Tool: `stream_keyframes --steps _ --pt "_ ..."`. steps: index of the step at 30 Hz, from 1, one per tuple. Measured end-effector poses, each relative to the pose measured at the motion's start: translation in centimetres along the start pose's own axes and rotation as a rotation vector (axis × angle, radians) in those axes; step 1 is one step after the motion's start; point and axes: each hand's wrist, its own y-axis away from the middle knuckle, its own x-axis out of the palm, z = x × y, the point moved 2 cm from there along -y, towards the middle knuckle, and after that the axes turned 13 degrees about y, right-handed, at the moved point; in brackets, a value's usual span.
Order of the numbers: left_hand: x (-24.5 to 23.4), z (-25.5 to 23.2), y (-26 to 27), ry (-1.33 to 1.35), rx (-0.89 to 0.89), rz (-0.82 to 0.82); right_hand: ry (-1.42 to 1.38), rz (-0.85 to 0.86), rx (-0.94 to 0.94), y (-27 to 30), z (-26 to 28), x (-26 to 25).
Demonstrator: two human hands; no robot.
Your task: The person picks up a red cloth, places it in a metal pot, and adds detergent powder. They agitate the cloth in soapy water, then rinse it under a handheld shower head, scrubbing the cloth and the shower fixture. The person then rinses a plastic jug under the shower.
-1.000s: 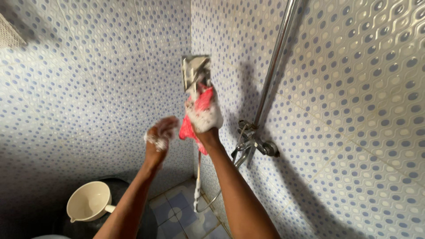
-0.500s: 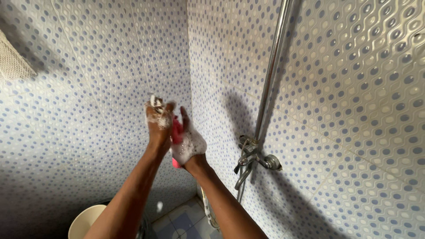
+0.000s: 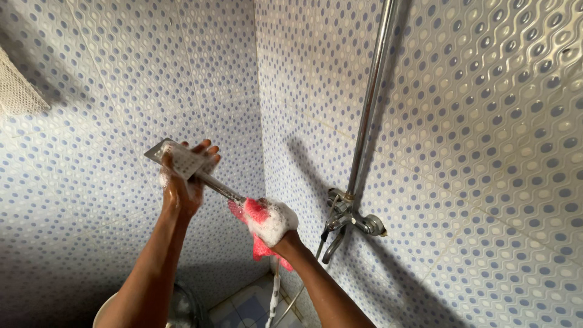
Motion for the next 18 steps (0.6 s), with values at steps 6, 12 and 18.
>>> stream_keyframes --steps 6,12,18 --pt "-1.5 5.3 1.4 -0.097 -0.212 -0.111 0.027 -0.215 -0.032 -0.2 1.6 0.0" --pt "-1.9 5.9 1.7 -0.031 -0.18 -0.159 0.025 -0.056 -0.069 -0.4 0.0 2.2" --pt "0.0 2.7 -1.0 -0.05 -0.007 0.08 -0.036 -0.079 -0.264 -2.9 -6.6 7.3"
